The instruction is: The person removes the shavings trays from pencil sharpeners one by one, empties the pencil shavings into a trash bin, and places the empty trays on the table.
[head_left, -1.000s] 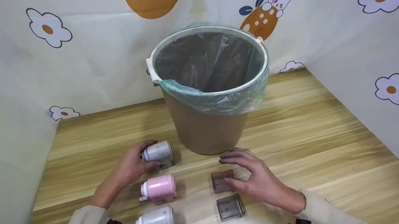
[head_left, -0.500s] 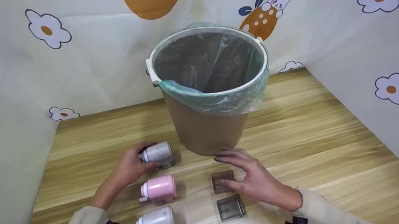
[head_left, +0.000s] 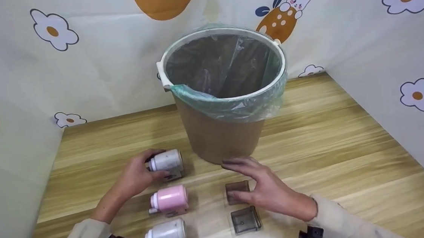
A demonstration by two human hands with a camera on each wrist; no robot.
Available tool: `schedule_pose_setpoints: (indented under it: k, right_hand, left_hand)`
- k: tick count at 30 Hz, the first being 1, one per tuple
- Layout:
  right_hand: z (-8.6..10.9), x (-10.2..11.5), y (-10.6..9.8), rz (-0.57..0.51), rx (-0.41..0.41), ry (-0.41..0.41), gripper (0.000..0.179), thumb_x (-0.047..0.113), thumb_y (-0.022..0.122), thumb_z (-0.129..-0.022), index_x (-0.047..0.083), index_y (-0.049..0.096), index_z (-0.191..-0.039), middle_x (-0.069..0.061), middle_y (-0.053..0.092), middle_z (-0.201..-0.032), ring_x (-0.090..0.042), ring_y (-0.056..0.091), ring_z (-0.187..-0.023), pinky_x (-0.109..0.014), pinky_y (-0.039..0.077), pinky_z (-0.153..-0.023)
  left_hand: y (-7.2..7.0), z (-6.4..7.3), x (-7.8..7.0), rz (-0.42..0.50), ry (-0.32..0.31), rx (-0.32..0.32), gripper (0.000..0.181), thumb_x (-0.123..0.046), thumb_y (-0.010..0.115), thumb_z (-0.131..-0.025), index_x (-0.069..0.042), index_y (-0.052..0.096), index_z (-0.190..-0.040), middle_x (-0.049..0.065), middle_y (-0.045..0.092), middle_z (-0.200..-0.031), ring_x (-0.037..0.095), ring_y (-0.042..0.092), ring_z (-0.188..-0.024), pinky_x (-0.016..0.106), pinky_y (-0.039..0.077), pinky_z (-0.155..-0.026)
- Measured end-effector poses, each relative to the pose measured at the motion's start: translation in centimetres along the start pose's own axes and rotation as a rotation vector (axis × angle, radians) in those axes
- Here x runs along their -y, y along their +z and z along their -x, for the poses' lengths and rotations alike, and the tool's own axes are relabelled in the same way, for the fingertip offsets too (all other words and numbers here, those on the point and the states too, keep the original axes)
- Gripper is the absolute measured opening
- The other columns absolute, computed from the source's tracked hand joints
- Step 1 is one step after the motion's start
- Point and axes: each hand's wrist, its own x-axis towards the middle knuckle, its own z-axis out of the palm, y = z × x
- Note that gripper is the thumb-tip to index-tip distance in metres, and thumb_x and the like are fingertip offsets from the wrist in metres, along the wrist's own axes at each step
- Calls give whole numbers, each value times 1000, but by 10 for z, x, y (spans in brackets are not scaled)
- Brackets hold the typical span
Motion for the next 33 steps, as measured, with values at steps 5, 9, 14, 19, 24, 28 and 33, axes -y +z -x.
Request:
schedule_pose_setpoints:
  k: [5, 9, 14, 19, 24, 28, 33]
  right_hand:
    - [-3, 1, 0, 4, 23, 7, 61, 16, 82, -81, 11, 61, -137, -6, 59, -142, -29, 56, -131, -46, 49, -109]
    - [-8, 1, 1, -1, 38, 20, 62, 17, 82, -81, 12, 59, -139, -7, 57, -143, -29, 55, -131, -47, 48, -109]
    - [-12, 2, 3, -8, 54, 27, 64, 17, 82, -82, 17, 58, -141, -5, 56, -145, -28, 54, -133, -47, 49, -109]
    - [-18, 2, 4, -25, 61, 7, 64, 16, 82, -82, 13, 58, -141, -6, 56, -145, -29, 53, -134, -46, 48, -110]
    - [-25, 4, 3, -26, 77, -23, 62, 18, 82, -83, 9, 58, -140, -8, 57, -143, -30, 55, -132, -46, 48, -110]
    - [-31, 6, 3, -37, 88, 0, 63, 20, 83, -82, 12, 58, -140, -5, 58, -143, -27, 55, -133, -45, 46, -113]
    - [-36, 9, 3, -58, 104, 25, 66, 21, 83, -82, 12, 57, -141, -5, 57, -144, -26, 52, -135, -45, 43, -116]
  left_hand:
    - [-3, 2, -5, 5, 13, -3, 56, -5, 82, -78, 3, 61, -129, 22, 68, -118, 30, 66, -100, 38, 55, -85]
    - [-5, 4, -10, 15, 2, 4, 56, -4, 82, -78, 2, 61, -129, 21, 68, -120, 30, 66, -101, 39, 56, -87]
    - [-9, 8, -17, 21, -15, 14, 57, -6, 81, -79, 0, 60, -131, 20, 67, -122, 30, 66, -102, 39, 56, -87]
    - [-13, 10, -23, 26, -18, 11, 57, -5, 81, -79, 1, 59, -131, 21, 67, -122, 30, 66, -103, 39, 56, -88]
    - [-19, 13, -30, 21, -21, -1, 58, -4, 79, -80, 2, 58, -133, 22, 66, -121, 32, 65, -104, 42, 56, -89]
    - [-22, 16, -35, -8, 5, -18, 57, -4, 81, -79, 2, 59, -132, 22, 67, -118, 31, 65, -102, 43, 56, -88]
    - [-24, 19, -42, -28, 10, -31, 58, -4, 81, -78, 1, 60, -132, 20, 68, -119, 30, 65, -101, 40, 54, -87]
